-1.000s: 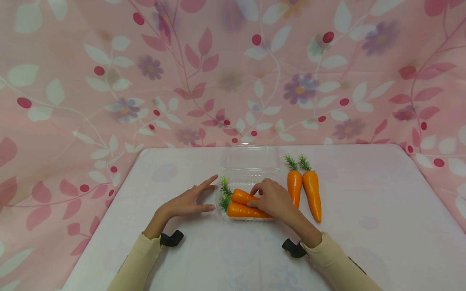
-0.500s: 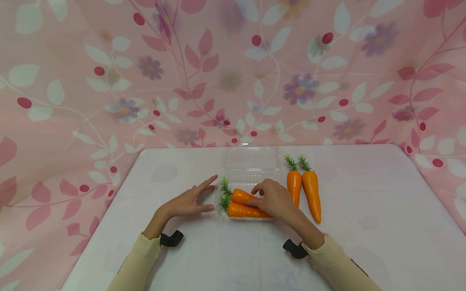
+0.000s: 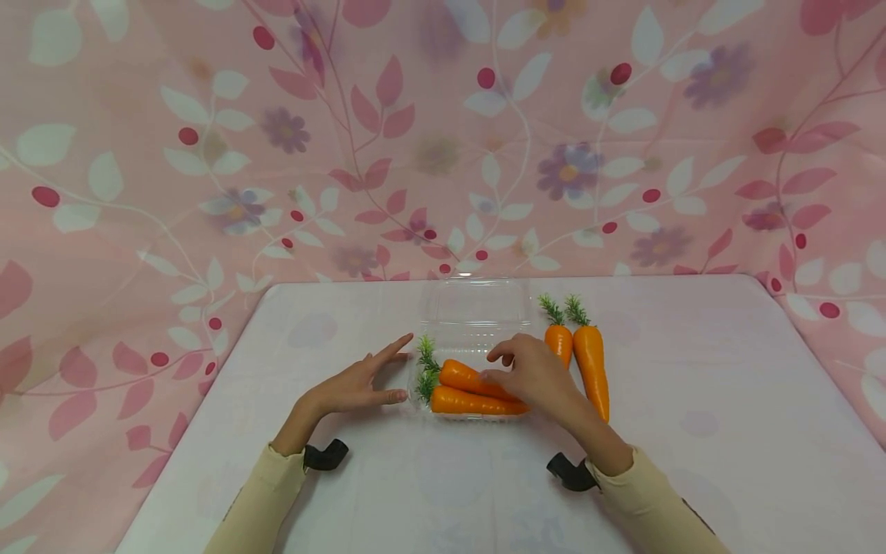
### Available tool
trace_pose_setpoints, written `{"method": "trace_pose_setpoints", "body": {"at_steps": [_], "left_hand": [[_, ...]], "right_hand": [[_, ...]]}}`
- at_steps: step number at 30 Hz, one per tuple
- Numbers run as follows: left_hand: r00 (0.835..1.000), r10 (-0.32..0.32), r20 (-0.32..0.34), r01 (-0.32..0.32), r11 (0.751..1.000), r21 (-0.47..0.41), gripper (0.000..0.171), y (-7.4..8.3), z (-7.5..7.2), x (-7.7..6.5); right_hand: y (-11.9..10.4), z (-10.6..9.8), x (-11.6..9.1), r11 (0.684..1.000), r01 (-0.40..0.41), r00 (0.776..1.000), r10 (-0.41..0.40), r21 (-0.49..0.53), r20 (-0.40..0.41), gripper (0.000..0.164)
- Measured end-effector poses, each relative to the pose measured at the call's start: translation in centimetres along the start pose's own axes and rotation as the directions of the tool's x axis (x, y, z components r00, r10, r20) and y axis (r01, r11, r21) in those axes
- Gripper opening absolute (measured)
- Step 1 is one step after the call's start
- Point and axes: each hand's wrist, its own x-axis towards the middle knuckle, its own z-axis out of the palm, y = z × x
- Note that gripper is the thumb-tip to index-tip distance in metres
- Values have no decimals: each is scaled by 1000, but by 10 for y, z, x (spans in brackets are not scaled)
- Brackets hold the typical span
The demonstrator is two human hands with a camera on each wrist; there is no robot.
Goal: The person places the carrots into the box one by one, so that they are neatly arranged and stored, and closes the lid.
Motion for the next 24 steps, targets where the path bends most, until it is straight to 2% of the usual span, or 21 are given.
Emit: {"method": "trace_pose_setpoints", "body": {"at_steps": [6,16,24], "left_hand": [[1000,2,-2,-2,1000,-1,95,0,0,0],[1000,8,-1,-8,1000,0,95,-2,1,0],[1000,7,-1,-7,1000,5,95,-2,1,1]], "right_hand": [[2,-7,-2,1000,-13,999,13,0,-29,30],[12,-18,-5,999,40,996,-37,28,-86,29],[20,-24,-7,1000,7,996,-4,30,-90,29]]}}
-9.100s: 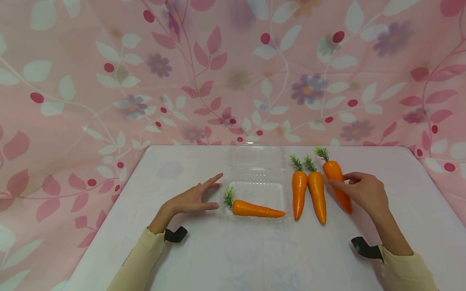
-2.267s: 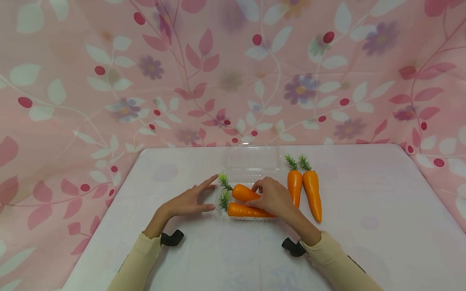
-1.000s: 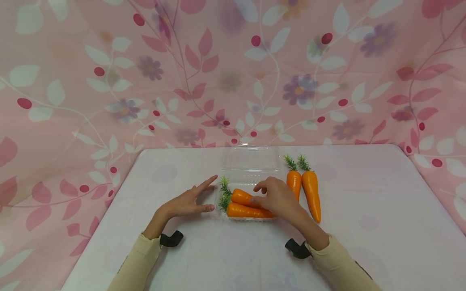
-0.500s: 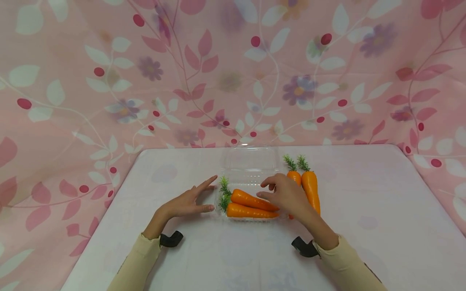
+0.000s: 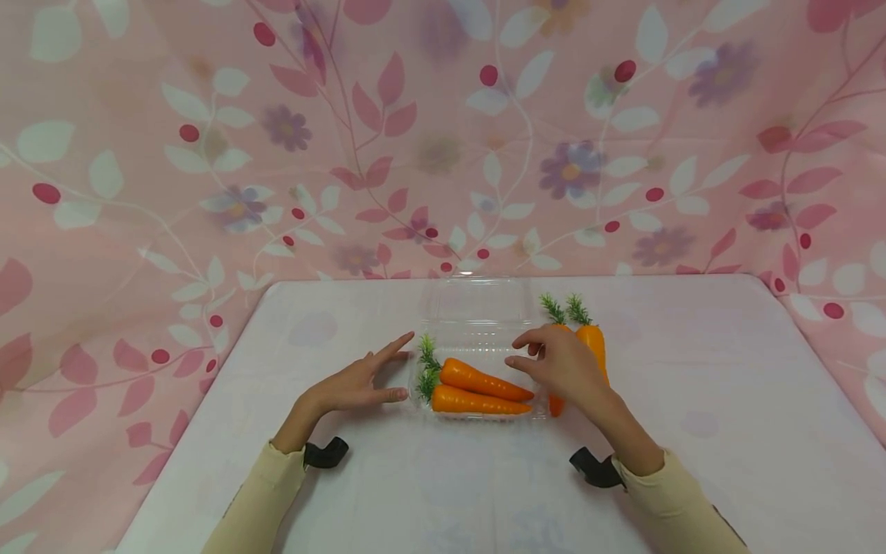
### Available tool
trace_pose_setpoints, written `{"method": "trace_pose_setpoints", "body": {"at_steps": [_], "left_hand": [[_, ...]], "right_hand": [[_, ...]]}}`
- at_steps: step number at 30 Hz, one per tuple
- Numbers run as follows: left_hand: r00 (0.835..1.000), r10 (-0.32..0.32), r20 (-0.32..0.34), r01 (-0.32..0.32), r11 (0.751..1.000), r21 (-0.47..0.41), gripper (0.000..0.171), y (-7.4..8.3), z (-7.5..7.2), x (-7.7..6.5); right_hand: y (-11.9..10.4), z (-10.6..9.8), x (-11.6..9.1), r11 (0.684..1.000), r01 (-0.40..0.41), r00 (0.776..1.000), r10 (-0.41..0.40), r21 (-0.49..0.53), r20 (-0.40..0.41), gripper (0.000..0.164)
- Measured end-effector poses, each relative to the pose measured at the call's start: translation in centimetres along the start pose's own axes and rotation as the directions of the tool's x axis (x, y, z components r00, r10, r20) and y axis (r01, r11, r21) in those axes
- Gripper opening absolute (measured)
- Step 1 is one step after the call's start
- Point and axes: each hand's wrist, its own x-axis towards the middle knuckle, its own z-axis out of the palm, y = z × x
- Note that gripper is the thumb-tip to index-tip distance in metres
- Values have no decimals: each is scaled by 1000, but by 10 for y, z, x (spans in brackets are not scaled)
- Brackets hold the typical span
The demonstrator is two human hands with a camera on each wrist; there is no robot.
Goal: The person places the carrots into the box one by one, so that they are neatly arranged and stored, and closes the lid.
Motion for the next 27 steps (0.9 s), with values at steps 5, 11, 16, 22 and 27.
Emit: {"method": "trace_pose_setpoints", "body": {"at_steps": [5,11,16,22,27], "left_hand": [[1000,-2,1,2,1000,1,96,0,0,1],[1000,0,-1,0,1000,4,96,1,-1,0],[1000,1,3,-1,1000,-3,96,1,-1,0],[1000,0,4,0,1000,-4,96,1,-1,1],[1000,-8,6,9,1000,-11,96,1,-1,0]], "right_hand": [[5,-4,-2,1000,-4,1000,4,-3,-14,30],[11,-12,-6,1000,6,998,-5,25,-55,31],[15,-16,-7,1000,7,998,-5,22,-66,31],[19,-19,-8,1000,-6,997,8,30,-74,33],[23,-22,-11,1000,-12,996,14,13,-87,37]]}}
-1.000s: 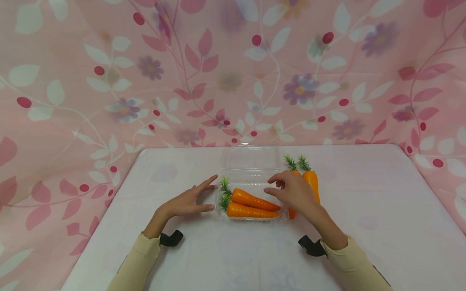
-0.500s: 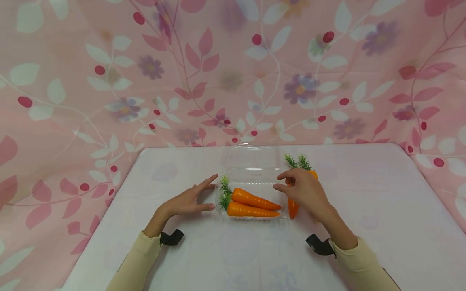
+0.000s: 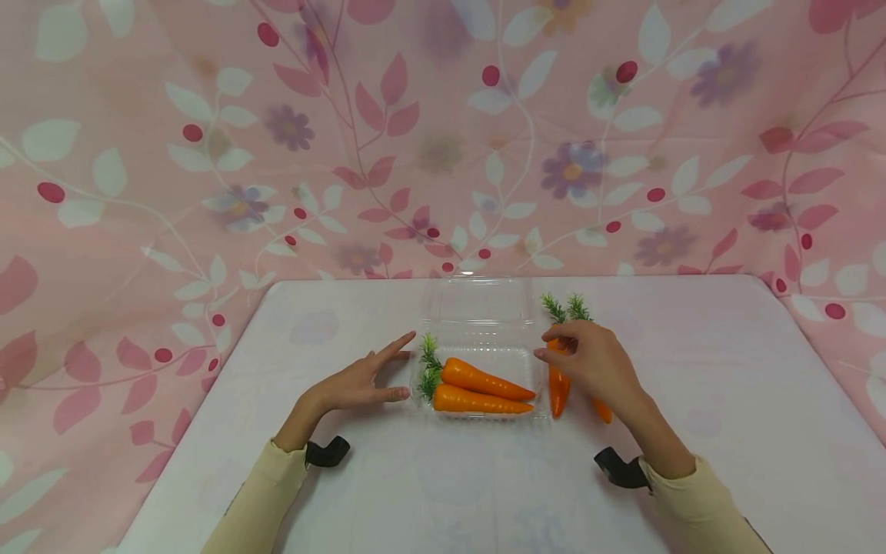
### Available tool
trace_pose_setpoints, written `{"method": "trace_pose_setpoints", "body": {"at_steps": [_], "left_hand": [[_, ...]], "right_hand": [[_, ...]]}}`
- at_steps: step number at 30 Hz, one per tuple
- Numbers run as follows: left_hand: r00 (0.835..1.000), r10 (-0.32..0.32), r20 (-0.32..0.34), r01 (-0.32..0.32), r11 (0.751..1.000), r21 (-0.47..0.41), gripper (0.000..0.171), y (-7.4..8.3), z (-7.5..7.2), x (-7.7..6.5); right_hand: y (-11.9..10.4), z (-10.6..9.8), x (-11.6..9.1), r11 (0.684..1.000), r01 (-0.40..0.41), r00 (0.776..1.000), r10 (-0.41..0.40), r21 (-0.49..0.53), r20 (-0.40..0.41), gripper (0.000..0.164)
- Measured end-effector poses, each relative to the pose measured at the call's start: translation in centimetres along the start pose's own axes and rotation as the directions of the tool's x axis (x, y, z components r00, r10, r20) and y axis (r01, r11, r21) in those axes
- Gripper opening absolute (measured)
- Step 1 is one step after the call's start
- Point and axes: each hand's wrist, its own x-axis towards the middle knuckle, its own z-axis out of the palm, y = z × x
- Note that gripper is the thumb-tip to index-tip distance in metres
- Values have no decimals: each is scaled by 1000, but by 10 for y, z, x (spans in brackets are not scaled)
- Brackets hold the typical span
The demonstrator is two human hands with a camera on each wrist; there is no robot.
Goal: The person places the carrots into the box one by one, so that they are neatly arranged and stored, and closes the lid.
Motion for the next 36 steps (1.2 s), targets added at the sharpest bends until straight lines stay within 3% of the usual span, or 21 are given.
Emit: {"method": "trace_pose_setpoints", "body": {"at_steps": [23,30,36], "left_hand": [[1000,-11,5,11,1000,-4,96,0,0,0],[1000,-2,3,2,1000,-3,96,-1,1,0],[1000,2,-2,-2,1000,-3,96,-2,1,0]], "right_hand": [[22,-15,-9,997,-40,998,37,-70,-42,27],[30,-17,-11,993,-93,995,91,-70,-32,37],[36,-18,-12,991,-100,995,97,-85,-34,35]]}}
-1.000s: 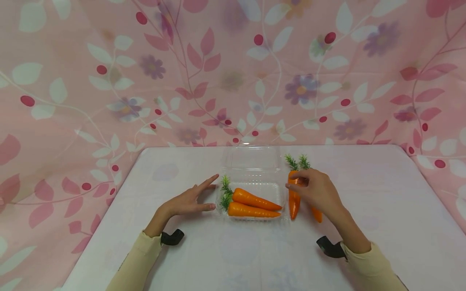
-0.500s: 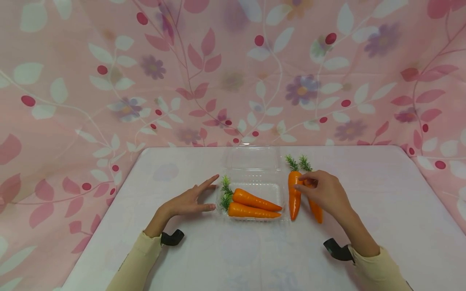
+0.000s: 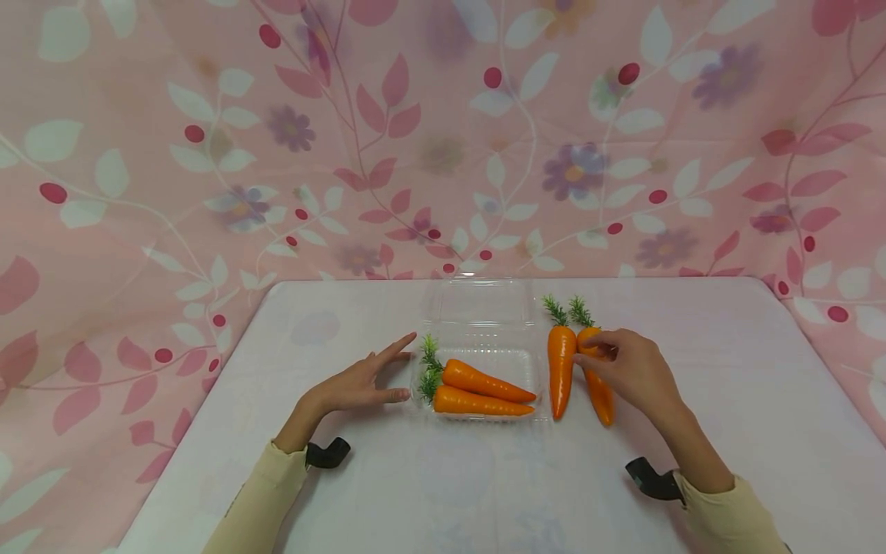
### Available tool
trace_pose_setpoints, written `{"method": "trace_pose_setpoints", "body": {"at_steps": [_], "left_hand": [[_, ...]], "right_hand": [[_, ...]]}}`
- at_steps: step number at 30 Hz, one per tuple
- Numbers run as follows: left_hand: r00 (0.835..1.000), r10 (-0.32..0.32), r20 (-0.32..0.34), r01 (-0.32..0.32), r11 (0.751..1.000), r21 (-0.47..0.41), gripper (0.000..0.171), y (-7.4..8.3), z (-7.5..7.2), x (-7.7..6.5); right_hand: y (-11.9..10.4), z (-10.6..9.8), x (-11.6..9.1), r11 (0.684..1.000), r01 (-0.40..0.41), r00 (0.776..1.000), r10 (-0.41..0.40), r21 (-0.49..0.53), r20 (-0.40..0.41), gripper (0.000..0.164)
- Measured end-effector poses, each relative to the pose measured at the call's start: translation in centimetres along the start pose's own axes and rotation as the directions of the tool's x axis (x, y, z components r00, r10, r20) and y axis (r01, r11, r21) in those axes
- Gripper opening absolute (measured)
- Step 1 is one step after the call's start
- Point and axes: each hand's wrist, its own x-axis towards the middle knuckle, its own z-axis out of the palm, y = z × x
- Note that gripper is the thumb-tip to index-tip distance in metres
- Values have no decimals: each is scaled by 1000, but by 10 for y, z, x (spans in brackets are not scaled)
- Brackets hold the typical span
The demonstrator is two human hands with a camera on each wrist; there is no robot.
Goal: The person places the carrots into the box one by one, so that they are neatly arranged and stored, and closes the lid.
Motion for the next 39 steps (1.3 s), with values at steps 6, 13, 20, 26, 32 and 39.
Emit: {"method": "trace_pose_setpoints", "body": {"at_steps": [6,13,20,26,32,39], "left_hand": [[1000,-4,3,4,1000,3,95,1,0,0],[1000,10,-2,-10,1000,6,95,0,1,-1],[1000,13,-6,-13,1000,8,95,0,0,-1],[1000,11,-3,-11,1000,4,95,1,0,-1],[1000,10,-3,-10,1000,4,95,1,0,-1],[1000,9,-4,-9,1000,8,95,2,-1,-2]], "right_hand": [[8,1,-1,1000,-27,1000,27,-9,3,36],[15,1,-2,998,-57,998,58,-26,10,37],[22,1,-2,997,-59,998,58,-40,-4,34],[25,2,-1,998,-57,998,56,-41,-32,35],[30,3,-2,994,-89,994,85,-56,-72,36],[35,3,-1,990,-115,991,109,-85,-71,43]]}}
